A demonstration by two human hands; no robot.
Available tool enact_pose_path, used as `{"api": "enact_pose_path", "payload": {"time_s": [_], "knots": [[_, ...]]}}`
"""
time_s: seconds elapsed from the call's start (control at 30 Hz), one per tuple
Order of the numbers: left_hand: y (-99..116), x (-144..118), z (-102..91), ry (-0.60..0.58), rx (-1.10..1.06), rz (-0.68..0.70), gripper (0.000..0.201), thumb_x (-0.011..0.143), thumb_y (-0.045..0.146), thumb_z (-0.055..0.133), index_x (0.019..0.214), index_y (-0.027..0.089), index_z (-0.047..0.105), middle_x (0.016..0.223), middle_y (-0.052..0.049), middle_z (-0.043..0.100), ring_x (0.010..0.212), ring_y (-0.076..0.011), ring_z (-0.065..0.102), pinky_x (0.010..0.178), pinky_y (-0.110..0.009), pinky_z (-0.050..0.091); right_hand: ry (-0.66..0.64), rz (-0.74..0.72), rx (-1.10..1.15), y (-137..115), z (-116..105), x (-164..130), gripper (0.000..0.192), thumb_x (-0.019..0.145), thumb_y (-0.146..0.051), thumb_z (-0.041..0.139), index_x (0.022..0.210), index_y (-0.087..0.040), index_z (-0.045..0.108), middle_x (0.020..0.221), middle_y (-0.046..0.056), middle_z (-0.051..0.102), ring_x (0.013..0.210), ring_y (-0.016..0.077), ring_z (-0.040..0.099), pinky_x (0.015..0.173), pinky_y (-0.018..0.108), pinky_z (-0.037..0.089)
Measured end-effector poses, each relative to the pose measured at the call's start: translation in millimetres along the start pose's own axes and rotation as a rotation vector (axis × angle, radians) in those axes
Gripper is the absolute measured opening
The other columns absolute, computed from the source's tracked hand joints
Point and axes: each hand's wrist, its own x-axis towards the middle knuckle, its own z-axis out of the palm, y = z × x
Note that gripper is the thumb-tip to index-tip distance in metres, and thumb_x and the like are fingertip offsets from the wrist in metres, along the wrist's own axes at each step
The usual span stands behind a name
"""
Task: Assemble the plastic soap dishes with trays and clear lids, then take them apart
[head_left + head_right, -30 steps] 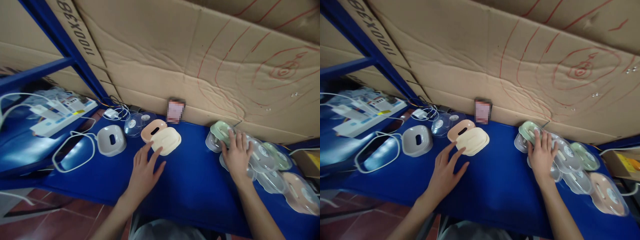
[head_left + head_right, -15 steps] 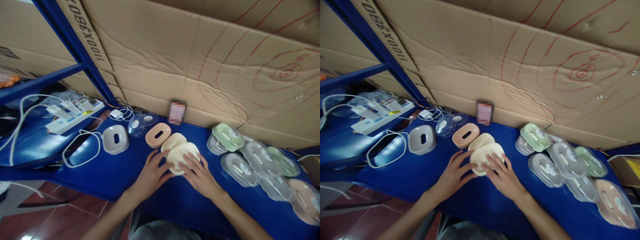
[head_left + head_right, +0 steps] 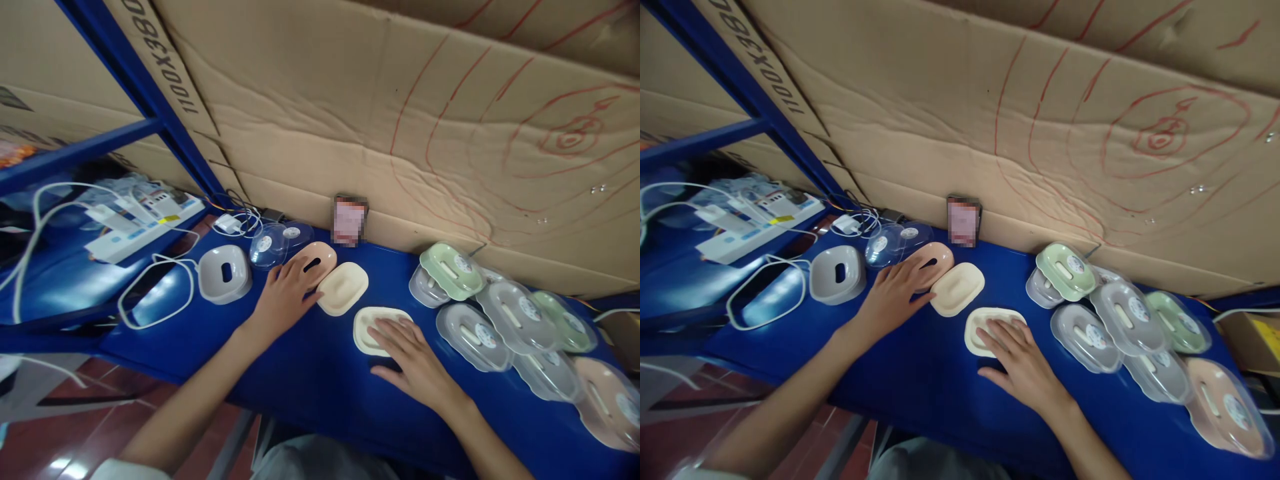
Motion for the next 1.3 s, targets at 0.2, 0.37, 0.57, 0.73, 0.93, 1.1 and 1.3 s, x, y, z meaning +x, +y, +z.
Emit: {"api": "enact_pose_path", "payload": {"time_s": [0.2,0.37,0.57,0.73,0.93,1.1,1.3], "knots": [[-5.3,0.5,-10.1,0.078,-0.12,-0.02,0.027,0.111,0.028,0.05,0.119,0.019,0.074,0.116,-0.012,0.079,0.112,-0.0279,0.075,0.1,-0.045,0.061,0.036,0.134,0.125,1.7,-1.7,-0.8,0.063,0.108,-0.034,0.064,0.166,-0.027,0.04,0.156,0.013,0.063,0.146,0.0305,0.06,0.123,0.06,0.048],[54.0,-10.6,-7.7,0.044,-0.368,0.413,0.022,0.11,0.018,0.056,0.127,0.02,0.071,0.123,-0.008,0.077,0.124,-0.0206,0.07,0.123,-0.044,0.05,0.336,0.245,0.151,11.2,-12.0,-9.4,0.09,0.103,-0.038,0.071,0.176,-0.029,0.018,0.173,0.018,0.041,0.159,0.035,0.044,0.119,0.057,0.053],[87.3,-14.6,15.0,-0.165,-0.297,0.612,0.022,0.111,0.02,0.051,0.123,0.021,0.07,0.122,-0.007,0.077,0.121,-0.0224,0.071,0.118,-0.043,0.053,0.038,0.125,0.072,20.7,-22.9,-11.2,0.056,0.105,-0.036,0.07,0.158,-0.034,0.055,0.162,0.009,0.058,0.154,0.0325,0.051,0.122,0.058,0.052],[84.0,-17.5,23.7,-0.18,-0.241,0.632,0.025,0.107,0.011,0.053,0.118,0.024,0.071,0.12,-0.005,0.076,0.121,-0.0235,0.071,0.118,-0.047,0.051,0.018,0.097,0.013,19.3,-8.9,-9.3,0.062,0.106,-0.022,0.063,0.165,-0.032,0.047,0.163,0.009,0.057,0.154,0.0313,0.051,0.124,0.06,0.05],[58.7,-6.1,19.1,-0.089,-0.244,0.456,0.023,0.109,0.033,0.06,0.126,0.023,0.07,0.134,-0.011,0.073,0.13,-0.0291,0.066,0.119,-0.055,0.047,-0.008,0.116,0.023,17.4,-2.7,-7.5,0.063,0.11,-0.024,0.056,0.17,-0.032,0.038,0.169,0.01,0.05,0.159,0.0311,0.044,0.126,0.063,0.045],[24.1,1.7,14.4,-0.189,-0.085,0.18,0.042,0.094,0.036,0.08,0.134,0.026,0.071,0.148,-0.014,0.066,0.137,-0.0372,0.062,0.109,-0.056,0.055,0.067,0.156,0.129,11.6,-3.4,-4.2,0.071,0.111,-0.026,0.055,0.175,-0.033,0.024,0.173,0.011,0.043,0.163,0.0303,0.038,0.126,0.059,0.047],[3.6,5.6,9.7,-0.159,-0.097,0.114,0.016,0.102,0.035,0.069,0.113,0.026,0.076,0.135,-0.009,0.074,0.13,-0.0308,0.068,0.115,-0.052,0.051,0.115,0.2,0.134,6.2,1.9,-2.9,0.075,0.111,-0.029,0.056,0.176,-0.034,0.019,0.173,0.014,0.042,0.16,0.0323,0.042,0.122,0.057,0.051]]}}
